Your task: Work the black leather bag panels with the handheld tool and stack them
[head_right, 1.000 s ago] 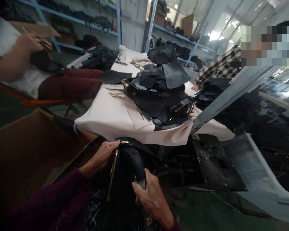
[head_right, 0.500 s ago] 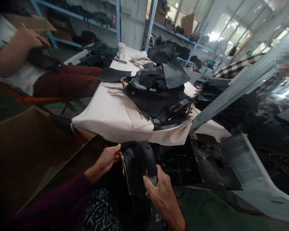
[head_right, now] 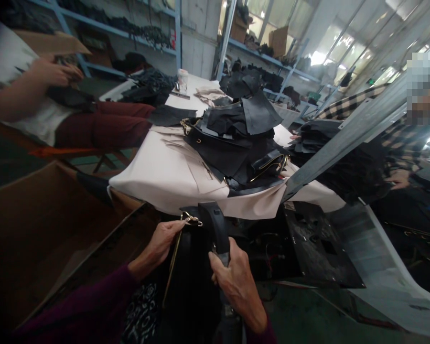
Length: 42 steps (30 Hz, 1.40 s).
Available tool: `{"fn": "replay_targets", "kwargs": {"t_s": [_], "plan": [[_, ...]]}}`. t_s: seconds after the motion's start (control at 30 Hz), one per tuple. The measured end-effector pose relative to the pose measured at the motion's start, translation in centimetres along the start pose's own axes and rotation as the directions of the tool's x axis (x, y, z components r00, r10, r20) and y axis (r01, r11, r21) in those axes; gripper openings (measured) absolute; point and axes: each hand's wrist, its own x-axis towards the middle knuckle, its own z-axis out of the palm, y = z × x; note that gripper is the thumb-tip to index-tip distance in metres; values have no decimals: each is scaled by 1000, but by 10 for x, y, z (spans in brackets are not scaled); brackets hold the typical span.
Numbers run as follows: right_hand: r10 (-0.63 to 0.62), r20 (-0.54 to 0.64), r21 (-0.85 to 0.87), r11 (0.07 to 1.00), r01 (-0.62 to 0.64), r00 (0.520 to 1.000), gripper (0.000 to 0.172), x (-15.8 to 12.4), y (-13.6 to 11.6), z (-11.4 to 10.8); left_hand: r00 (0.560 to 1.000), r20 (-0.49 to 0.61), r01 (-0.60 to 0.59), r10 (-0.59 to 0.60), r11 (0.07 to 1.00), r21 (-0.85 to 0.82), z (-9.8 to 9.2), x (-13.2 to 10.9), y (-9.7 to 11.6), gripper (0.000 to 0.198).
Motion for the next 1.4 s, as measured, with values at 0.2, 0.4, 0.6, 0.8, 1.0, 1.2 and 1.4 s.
{"fn": "replay_targets", "kwargs": {"t_s": [0.2, 0.4, 0.6, 0.8, 1.0, 1.2, 1.4], "plan": [[52, 61, 6, 999, -53, 997, 12, -27, 12, -15, 989, 15, -150, 150, 989, -3, -9, 17, 0, 31], [97, 137, -30, 995, -93, 986, 9, -37, 14, -11, 971, 190, -130, 148, 986, -102, -8, 6, 9, 72], [141, 140, -98, 987, -128, 980, 13, -30, 3, 6, 962, 260, -43, 80, 988, -146, -5, 1, 9, 86], [162, 127, -171, 975, -139, 979, 21, -39, 12, 8, 948, 313, -7, 59, 987, -162, -9, 6, 4, 51], [197, 106, -186, 967, -175, 975, 22, -60, 24, -6, 970, 239, -23, 33, 999, -44, -8, 20, -9, 43], [156, 88, -176, 974, -139, 984, 8, -50, 27, 4, 920, 392, 33, 0, 996, -78, 8, 18, -12, 48], [245, 61, -198, 953, -229, 968, 36, -59, 49, 17, 846, 530, 168, -60, 973, -157, 6, 16, -4, 43]]}}
